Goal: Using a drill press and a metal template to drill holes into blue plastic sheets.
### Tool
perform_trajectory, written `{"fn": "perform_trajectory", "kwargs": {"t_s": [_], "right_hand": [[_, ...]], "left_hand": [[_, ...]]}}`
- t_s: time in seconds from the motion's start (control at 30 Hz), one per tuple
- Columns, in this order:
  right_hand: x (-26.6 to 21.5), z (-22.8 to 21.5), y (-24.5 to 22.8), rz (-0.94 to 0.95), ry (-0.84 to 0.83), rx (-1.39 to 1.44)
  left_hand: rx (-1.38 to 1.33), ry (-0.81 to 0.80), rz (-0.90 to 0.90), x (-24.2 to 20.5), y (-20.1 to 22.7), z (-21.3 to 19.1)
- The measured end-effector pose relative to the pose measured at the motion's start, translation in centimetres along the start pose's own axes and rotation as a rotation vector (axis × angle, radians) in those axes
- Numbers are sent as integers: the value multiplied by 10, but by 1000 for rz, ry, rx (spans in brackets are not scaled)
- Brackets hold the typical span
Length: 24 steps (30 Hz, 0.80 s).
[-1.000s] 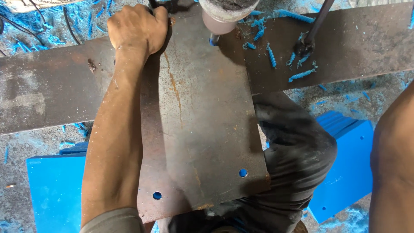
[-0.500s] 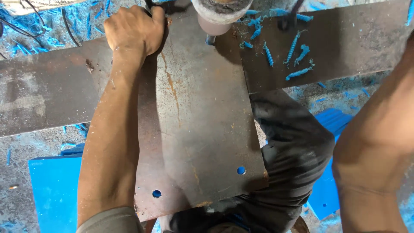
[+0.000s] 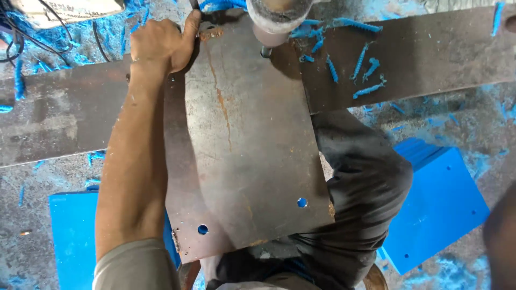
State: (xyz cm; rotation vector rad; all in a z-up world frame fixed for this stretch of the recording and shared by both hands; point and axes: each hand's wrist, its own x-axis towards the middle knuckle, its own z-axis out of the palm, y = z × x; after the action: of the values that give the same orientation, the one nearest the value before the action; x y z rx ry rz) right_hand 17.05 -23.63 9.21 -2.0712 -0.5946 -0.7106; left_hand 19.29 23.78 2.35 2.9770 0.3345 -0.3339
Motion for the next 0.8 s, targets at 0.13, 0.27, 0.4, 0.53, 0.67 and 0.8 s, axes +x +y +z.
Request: {"fn": "perform_trajectory", "kwargs": {"t_s": [0.13, 0.27, 0.4, 0.53, 0.67, 0.8], "right_hand": [[5, -11, -19, 162, -231, -140], [16, -3, -44, 257, -380, -207], [17, 14, -68, 172, -361, -253], [8, 38, -62, -114, -267, -301], [20, 41, -67, -84, -267, -91], [28, 40, -29, 326, -388, 108]], "left_hand": [[-30, 88, -17, 9, -10, 16], [31, 88, -10, 7, -12, 21], [30, 46, -38, 6, -4, 10], [64, 10, -46, 11, -3, 16], [35, 59, -38, 4, -3, 19], [45, 65, -72, 4, -2, 13]]}}
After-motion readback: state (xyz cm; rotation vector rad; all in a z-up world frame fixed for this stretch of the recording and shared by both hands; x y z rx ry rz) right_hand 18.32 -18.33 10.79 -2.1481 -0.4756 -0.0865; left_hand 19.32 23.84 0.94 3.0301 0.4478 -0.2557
